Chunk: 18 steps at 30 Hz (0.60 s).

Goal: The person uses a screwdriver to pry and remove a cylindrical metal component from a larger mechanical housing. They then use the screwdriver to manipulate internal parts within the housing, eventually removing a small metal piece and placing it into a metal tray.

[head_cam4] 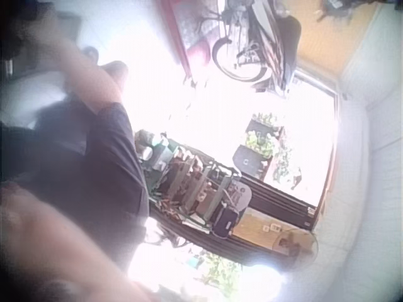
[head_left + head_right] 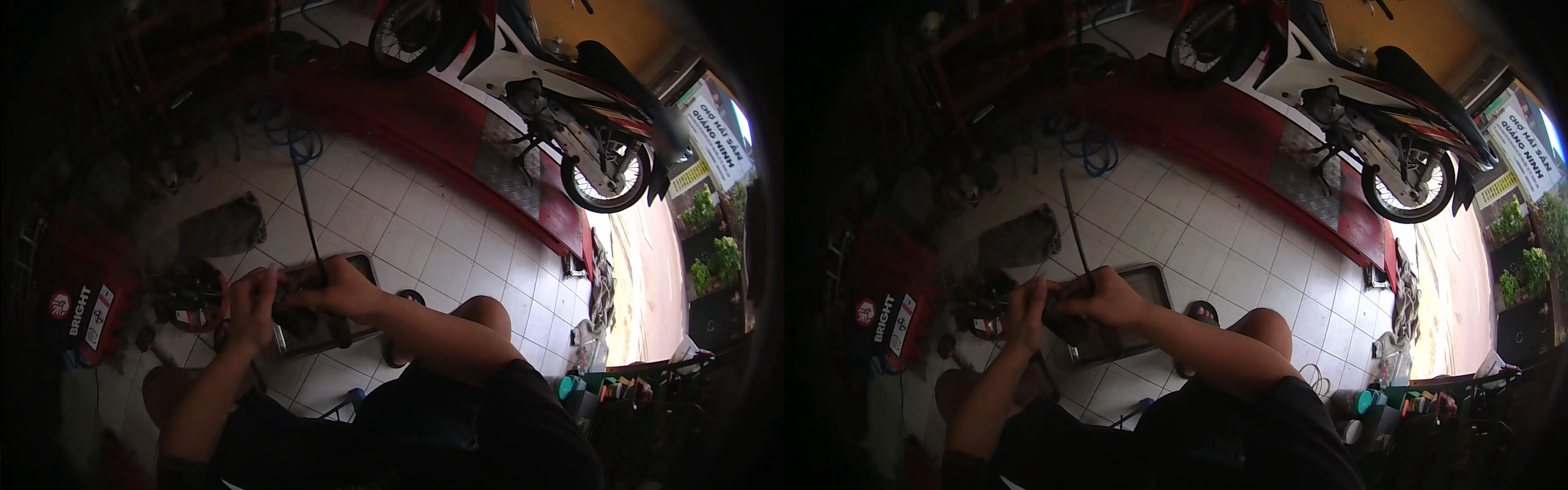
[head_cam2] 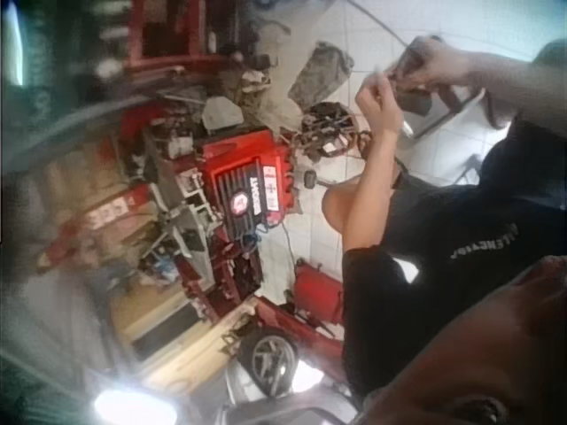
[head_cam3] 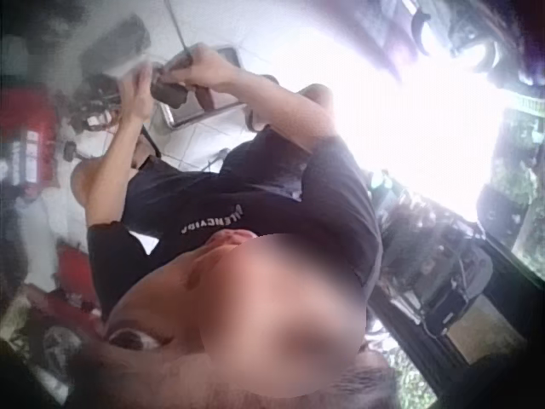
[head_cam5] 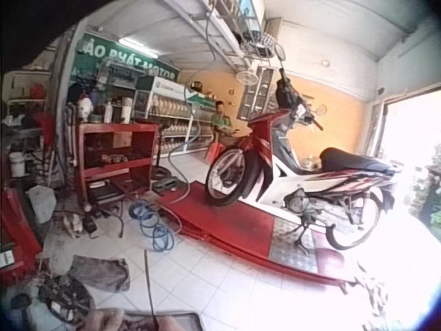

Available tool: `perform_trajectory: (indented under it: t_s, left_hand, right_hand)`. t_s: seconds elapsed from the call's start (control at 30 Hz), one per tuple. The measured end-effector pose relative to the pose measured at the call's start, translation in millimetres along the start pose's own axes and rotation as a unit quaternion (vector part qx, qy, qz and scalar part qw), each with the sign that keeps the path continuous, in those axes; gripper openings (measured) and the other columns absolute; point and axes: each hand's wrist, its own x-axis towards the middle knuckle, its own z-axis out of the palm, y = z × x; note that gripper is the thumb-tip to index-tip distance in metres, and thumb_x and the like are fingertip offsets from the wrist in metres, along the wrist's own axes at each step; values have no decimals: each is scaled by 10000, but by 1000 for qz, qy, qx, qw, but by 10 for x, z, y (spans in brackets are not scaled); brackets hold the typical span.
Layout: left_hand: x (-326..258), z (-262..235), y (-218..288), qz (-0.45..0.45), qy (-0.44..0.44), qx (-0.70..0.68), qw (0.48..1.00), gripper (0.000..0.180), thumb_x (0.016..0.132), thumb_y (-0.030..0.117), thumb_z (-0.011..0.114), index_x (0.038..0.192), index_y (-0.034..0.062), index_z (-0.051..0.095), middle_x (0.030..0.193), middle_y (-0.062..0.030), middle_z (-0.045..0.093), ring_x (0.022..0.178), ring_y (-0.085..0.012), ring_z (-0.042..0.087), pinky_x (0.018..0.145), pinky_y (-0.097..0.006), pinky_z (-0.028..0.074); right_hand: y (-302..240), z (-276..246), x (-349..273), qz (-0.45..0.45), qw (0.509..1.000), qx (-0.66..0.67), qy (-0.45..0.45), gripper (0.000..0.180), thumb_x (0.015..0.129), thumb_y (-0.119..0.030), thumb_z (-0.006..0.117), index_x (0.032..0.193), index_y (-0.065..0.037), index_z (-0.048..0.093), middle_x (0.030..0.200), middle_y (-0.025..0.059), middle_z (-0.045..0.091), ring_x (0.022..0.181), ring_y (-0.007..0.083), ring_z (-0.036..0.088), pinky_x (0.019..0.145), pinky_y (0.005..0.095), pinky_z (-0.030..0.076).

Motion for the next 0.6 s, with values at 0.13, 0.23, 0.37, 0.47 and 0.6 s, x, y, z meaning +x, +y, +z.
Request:
perform_trajectory:
  t_s: [0.13,0.23,0.37,0.47,0.6]
  left_hand:
    - [20,-116,-42,0,2,18,1000,509,1049,407,541,885,-47,702,804,-142,678,781,-203,641,740,-341,468]
    - [0,-119,-62,16,7,11,1000,518,1043,412,548,858,-47,704,795,-149,670,755,-221,633,722,-341,468]
    - [-19,-109,-84,22,9,4,1000,510,1049,390,548,849,-52,704,800,-147,676,754,-218,627,720,-344,467]
    - [-41,-108,-13,3,0,2,1000,503,1062,383,546,862,-51,705,817,-134,680,783,-192,622,732,-341,467]
    - [-29,-89,23,20,-2,-5,1000,510,1069,383,544,847,-50,696,824,-129,677,788,-186,615,730,-337,460]
  right_hand:
    - [-34,94,102,63,998,-19,-9,339,854,-219,796,1069,41,759,694,53,657,578,109,608,527,261,478]
    - [-47,144,43,82,996,39,5,367,867,-215,784,1099,65,734,624,34,580,507,114,578,446,272,446]
    - [-115,140,36,87,996,10,-15,364,867,-214,784,1089,69,727,603,37,568,496,108,565,446,272,433]
    - [-22,112,68,56,998,-16,-17,365,854,-218,801,1073,65,728,599,35,580,522,98,557,482,268,414]
    - [-53,112,22,59,998,18,0,319,844,-174,815,1031,70,729,617,28,611,506,80,530,472,261,391]
